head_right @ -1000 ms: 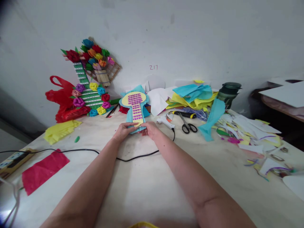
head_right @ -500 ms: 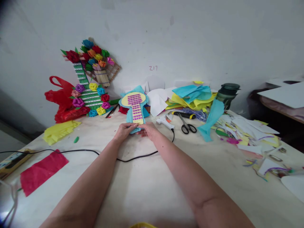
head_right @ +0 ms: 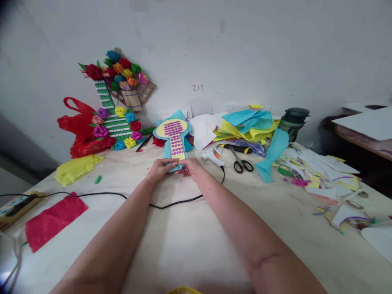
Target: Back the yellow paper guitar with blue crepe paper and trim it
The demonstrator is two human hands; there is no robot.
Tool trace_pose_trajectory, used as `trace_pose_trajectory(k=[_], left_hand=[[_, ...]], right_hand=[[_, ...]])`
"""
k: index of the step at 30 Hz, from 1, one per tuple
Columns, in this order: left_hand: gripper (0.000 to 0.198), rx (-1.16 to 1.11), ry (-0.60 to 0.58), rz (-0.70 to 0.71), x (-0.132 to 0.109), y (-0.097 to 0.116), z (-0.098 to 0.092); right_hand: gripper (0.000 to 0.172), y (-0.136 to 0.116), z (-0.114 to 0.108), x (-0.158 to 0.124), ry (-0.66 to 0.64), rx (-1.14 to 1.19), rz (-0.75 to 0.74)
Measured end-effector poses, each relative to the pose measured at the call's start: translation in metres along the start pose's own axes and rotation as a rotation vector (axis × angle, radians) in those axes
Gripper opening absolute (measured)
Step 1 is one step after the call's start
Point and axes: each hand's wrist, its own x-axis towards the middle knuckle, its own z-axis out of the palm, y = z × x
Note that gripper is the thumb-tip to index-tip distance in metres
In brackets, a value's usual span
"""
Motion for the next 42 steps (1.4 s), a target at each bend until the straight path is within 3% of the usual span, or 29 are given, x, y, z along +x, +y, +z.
trace_pose_trajectory(k=[23, 31, 42], left_hand=[[0.037, -0.103, 0.003, -0.064, -0.001, 0.004, -0.001], [0.035, -0.124, 0.035, -0.036, 0.002, -0.002, -0.002], [0.034, -0.245, 0.062, -0.115, 0.003, -0.002, -0.001]], right_hand=[[0.012, 0.000, -0.001, 0.000, -0.024, -0.014, 0.008], [0.017, -0.003, -0.009, 0.002, -0.181, -0.023, 0.045], [0.017, -0.002, -0.007, -0.002, -0.131, -0.078, 0.053]])
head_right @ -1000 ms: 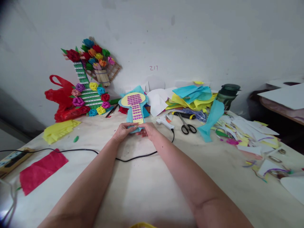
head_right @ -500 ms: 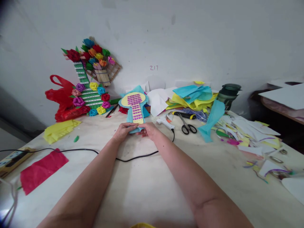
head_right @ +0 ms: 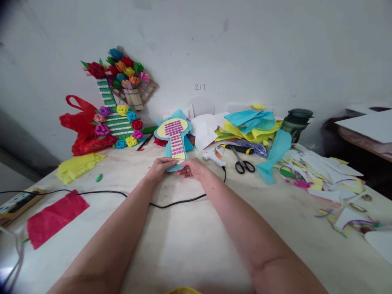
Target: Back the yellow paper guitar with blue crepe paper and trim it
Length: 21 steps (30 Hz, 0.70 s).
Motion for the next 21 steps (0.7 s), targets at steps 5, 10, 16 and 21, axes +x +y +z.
trace_pose_trajectory(k=[5, 10, 16, 21], left_hand=[[0.034, -0.050, 0.028, -0.036, -0.001, 0.002, 0.003], [0.032, -0.098, 0.041, -0.049, -0.001, 0.004, 0.006], [0.031, -0.063, 0.039, -0.040, 0.000, 0.002, 0.004], [0.030, -0.063, 0.048, -0.058, -0.001, 0.005, 0.005]], right_hand=[[0.015, 0.001, -0.004, 0.004, -0.004, -0.007, -0.001], [0.016, 0.000, -0.006, 0.004, 0.009, -0.070, -0.013], [0.015, -0.009, -0.011, -0.002, 0.057, -0.215, -0.039], [0.032, -0.017, -0.011, -0.008, 0.167, -0.230, -0.078]])
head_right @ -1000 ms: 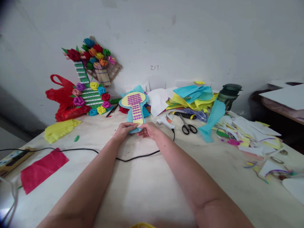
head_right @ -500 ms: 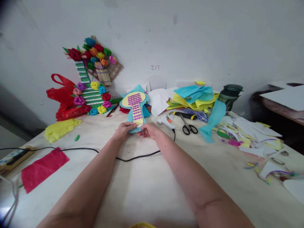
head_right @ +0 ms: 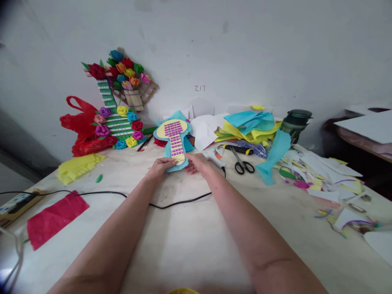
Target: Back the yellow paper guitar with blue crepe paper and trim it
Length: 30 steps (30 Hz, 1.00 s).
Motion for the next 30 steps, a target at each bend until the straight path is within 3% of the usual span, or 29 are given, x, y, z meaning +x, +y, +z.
trace_pose_trajectory(k=[3, 6, 8, 10, 13, 15, 18, 21, 25, 30], left_hand=[[0.029, -0.008, -0.011, -0.008, -0.001, 0.001, 0.001], [0.028, -0.046, 0.003, -0.023, -0.001, 0.002, 0.001], [0.028, -0.081, 0.023, -0.034, 0.000, 0.001, 0.001], [0.027, -0.104, 0.032, -0.044, 0.001, 0.001, 0.000], [0.028, -0.115, 0.001, -0.048, 0.001, 0.001, -0.001], [0.026, -0.112, -0.031, -0.037, 0.001, 0.001, -0.003], [0.025, -0.102, -0.066, -0.026, -0.001, 0.002, -0.005], [0.025, -0.088, -0.068, -0.042, -0.002, 0.004, -0.005], [0.027, -0.124, -0.026, -0.063, -0.001, 0.004, -0.003], [0.027, -0.166, -0.028, -0.106, -0.004, 0.007, 0.000]], right_hand=[[0.030, 0.004, 0.001, 0.005, -0.028, -0.027, -0.008], [0.031, 0.010, 0.000, 0.013, 0.076, -0.096, -0.149], [0.032, 0.013, -0.003, 0.014, 0.222, -0.221, -0.349], [0.030, 0.012, -0.006, 0.012, 0.310, -0.410, -0.667], [0.032, 0.008, -0.007, 0.002, 0.217, -0.720, -1.111], [0.036, 0.006, -0.004, -0.004, 0.117, -0.895, -1.235], [0.041, 0.007, 0.001, -0.008, 0.064, -1.057, -1.292], [0.032, 0.011, 0.003, -0.005, 0.103, -1.104, -1.316], [0.007, 0.013, 0.002, 0.003, 0.187, -1.054, -1.320], [0.007, 0.015, 0.002, 0.012, 0.220, -0.929, -1.260]])
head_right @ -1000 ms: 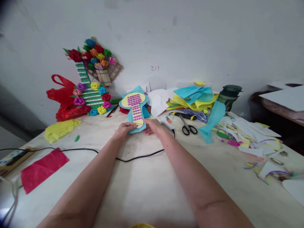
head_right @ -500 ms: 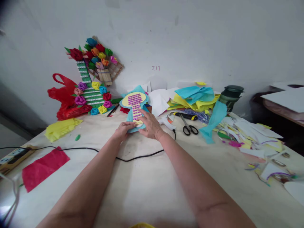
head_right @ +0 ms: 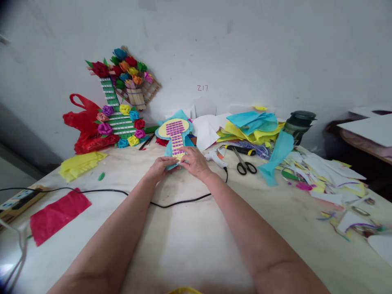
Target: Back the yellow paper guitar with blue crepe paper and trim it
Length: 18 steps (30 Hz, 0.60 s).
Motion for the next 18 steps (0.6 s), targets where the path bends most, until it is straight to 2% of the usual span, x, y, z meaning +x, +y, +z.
trace_pose_trajectory(k=[7, 18], left_hand=[[0.027, 0.024, -0.003, -0.012, -0.0010, 0.0022, 0.0030], [0.026, 0.034, 0.017, 0.008, 0.0038, -0.0021, -0.0009]], right_hand=[[0.011, 0.0007, 0.0063, 0.0025, 0.034, 0.010, 0.160], [0.008, -0.0050, 0.0099, 0.0058, -0.038, -0.032, 0.310]])
